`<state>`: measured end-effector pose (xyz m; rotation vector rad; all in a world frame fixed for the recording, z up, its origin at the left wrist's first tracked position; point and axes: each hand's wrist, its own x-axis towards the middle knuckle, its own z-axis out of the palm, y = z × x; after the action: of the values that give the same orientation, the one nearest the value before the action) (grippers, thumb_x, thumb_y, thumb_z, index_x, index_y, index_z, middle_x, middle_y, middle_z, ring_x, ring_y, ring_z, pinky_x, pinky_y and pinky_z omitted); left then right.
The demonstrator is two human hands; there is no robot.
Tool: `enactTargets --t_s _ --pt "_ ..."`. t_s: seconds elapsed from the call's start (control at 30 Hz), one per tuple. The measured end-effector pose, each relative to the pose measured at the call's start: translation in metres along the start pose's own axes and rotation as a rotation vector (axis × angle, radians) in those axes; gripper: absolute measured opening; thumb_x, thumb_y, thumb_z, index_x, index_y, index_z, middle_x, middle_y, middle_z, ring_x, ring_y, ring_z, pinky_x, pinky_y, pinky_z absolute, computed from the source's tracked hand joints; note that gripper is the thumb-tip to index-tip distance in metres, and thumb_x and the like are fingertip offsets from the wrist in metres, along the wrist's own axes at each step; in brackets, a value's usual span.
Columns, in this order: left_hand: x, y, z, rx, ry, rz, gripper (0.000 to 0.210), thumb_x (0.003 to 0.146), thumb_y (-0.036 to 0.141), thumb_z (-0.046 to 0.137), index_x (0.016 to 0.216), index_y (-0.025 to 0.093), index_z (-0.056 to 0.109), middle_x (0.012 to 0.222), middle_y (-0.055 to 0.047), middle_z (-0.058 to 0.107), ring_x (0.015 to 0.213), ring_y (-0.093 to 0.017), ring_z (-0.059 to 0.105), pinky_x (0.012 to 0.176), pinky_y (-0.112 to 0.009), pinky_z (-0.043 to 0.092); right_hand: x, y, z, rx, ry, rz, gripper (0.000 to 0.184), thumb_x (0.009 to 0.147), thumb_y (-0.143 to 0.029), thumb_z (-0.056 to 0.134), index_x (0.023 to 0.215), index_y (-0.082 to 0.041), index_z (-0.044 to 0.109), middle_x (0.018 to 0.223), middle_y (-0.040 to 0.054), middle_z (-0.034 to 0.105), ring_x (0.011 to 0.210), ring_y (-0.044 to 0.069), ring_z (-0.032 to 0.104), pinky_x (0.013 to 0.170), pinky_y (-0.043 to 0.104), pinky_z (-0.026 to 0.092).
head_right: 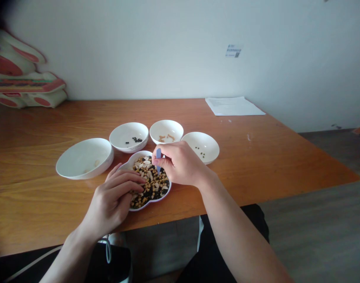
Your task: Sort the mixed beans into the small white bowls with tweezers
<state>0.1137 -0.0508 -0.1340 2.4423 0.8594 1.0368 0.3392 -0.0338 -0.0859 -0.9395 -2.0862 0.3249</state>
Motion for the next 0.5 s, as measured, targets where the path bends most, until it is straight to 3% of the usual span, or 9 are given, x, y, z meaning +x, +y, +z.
enactTargets --t_s 0.23,0.5 --pt "0.0000 -0.0004 0.0000 -0.005 -0.001 -0.002 0.029 0.083 0.002 0.044 0.077 0.021 0.065 0.094 0.000 0.072 0.095 -0.018 0.063 0.114 -0.054 0.027 0.0002 0.0002 0.0003 -0.004 -0.056 0.002 0.014 0.086 -0.013 0.060 0.073 -0.012 0.064 0.064 -0.0015 0.064 0.048 0.005 0.042 0.052 0.020 0.034" --pt "0.0006 0.0008 -0.0008 -0.003 0.001 -0.004 0.029 0.084 0.002 0.044 0.077 0.021 0.065 0.095 0.000 0.072 0.095 -0.018 0.063 0.113 -0.053 0.027 0.0003 -0.0003 -0.0001 -0.030 -0.075 0.034 0.014 0.085 -0.013 0.059 0.072 -0.012 0.064 0.061 -0.0007 0.061 0.050 0.006 0.044 0.053 0.021 0.033"
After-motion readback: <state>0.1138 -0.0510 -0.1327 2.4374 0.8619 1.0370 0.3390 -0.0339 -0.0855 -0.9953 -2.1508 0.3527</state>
